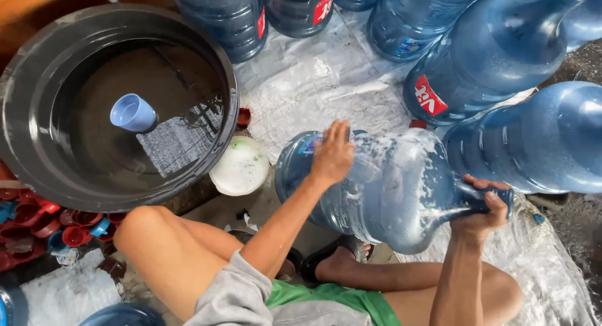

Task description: The person scrubs the exterior of a large blue water jug using a soapy sponge. They rotate the jug to clean different sides, including the neck and base, while sitting on the floor among other jugs.

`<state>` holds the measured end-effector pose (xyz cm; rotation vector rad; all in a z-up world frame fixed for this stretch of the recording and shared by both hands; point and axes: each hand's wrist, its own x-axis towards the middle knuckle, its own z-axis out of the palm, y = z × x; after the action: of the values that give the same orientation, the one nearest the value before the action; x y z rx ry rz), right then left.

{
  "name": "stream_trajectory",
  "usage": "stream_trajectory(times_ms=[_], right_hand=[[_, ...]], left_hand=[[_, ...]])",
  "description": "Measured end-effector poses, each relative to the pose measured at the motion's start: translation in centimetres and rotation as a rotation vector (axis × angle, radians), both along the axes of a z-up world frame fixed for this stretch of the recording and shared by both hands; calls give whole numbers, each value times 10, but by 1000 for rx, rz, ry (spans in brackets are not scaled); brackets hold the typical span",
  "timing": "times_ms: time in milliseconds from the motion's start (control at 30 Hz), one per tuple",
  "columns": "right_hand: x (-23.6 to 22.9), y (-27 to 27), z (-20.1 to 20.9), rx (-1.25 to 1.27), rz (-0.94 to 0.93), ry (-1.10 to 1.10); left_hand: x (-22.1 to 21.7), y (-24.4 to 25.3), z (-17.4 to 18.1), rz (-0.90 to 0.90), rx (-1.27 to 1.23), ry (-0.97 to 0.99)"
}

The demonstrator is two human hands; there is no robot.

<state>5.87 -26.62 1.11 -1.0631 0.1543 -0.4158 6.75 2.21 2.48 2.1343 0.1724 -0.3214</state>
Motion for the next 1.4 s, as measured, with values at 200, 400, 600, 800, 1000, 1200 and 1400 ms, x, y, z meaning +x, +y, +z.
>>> stream_trajectory(times_ms=[200,400,600,800,1000,1200,1400], right_hand=[[3,0,2,-67,87,-42],[-9,2,6,-62,167,-90],[-17,16,7,-138,156,-125],[-30,72,36,-157,-371,210],[-19,55,31,-107,-323,85],[-18,21,-2,-219,31,-212],[-15,11,8,104,-223,174]], left_hand=[[6,-1,29,-76,96,83],[2,-9,20,-223,-128,50],[-6,6,32,-254,-671,90],[6,12,11,-211,-453,124],[0,16,-9,-121,-145,178],[-34,10,19,-7,-272,-219],[-51,-19,41,-254,-368,-190]])
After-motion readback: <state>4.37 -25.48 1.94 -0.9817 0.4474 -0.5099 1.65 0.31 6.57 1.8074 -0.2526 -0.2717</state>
